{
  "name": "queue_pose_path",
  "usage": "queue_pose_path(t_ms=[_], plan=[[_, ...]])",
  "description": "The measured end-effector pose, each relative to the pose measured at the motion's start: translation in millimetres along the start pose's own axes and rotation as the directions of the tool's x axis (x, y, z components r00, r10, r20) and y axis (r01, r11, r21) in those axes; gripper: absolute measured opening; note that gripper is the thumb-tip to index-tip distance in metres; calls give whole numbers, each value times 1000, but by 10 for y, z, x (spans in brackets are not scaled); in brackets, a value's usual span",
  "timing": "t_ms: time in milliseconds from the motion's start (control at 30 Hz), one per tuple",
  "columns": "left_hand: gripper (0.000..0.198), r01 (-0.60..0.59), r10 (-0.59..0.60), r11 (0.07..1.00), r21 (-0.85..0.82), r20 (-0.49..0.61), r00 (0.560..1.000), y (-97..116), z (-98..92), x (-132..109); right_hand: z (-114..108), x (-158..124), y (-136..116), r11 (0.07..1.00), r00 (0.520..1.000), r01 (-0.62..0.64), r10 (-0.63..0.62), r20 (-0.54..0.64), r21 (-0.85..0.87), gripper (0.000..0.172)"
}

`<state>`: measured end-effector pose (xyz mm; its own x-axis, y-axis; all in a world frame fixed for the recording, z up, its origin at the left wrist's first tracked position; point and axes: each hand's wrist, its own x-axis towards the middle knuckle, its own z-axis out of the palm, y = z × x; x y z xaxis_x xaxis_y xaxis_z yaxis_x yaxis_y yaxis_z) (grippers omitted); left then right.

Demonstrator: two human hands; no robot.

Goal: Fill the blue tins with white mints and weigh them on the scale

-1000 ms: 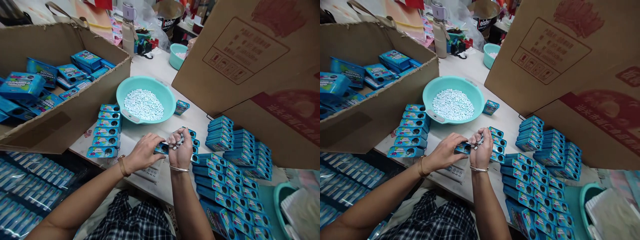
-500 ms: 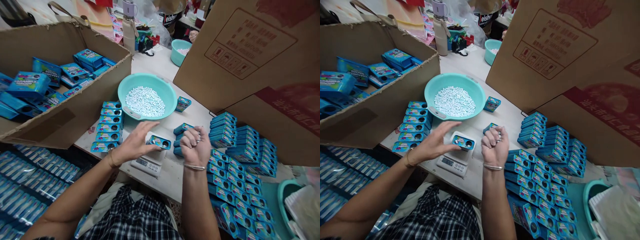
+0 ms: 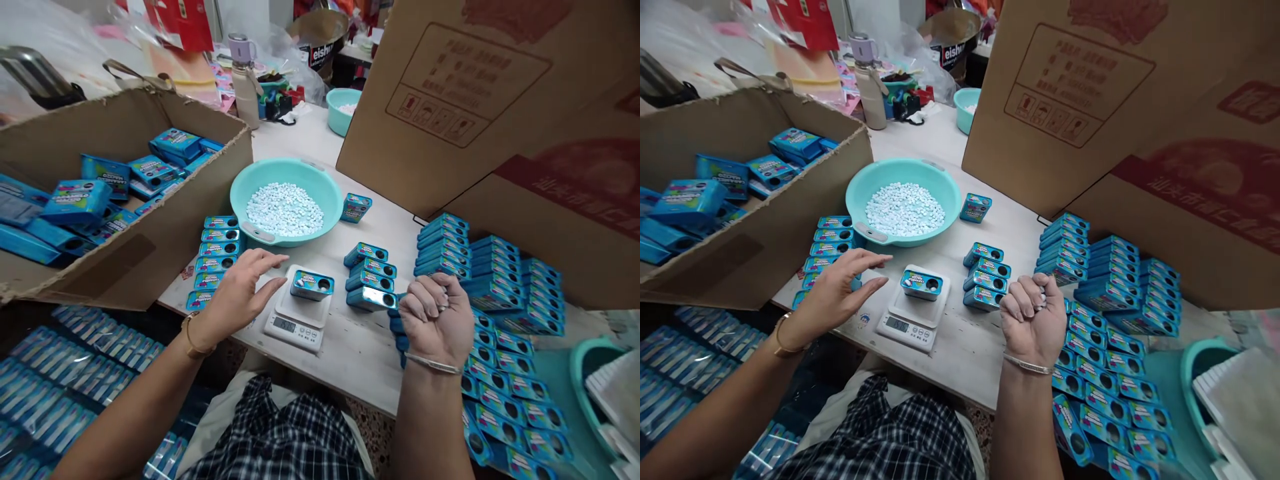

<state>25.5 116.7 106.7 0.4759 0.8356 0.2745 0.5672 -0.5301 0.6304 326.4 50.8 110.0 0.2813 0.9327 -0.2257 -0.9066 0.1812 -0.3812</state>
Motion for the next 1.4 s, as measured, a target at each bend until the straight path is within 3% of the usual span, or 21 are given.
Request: queue_pose_path(t_ms=[233,667,967,1067,1133,1267,1333,1400], plan=[[26,-47,45,999,22,50,998,85,126,74,-39,-9,28,1000,1000,10,-11,-20,-9,19],[25,-94,40,955,283,193,980,61,276,185,172,186,571,990,991,-137,137,0,-16,17],[23,-125,69,954,273,206,976,-14,316,175,103,204,626,986,986,-164,163,-30,-43,16],[23,-111,77,969,219,157,985,51,307,196,77,192,654,986,988,-154,152,-35,-63,18],[22,-111,98,982,150,93,991,203,316,242,99,181,700,989,987,-137,133,-90,-47,17],[20,-254,249,966,56,83,965,577,347,401,222,155,770,980,961,-191,198,-196,54,13],[20,-287,286,958,19,36,958,642,313,464,257,133,735,958,947,-263,279,-162,112,12],[18,-240,237,970,-30,-75,968,583,235,473,233,104,645,942,942,-295,315,-113,159,13]])
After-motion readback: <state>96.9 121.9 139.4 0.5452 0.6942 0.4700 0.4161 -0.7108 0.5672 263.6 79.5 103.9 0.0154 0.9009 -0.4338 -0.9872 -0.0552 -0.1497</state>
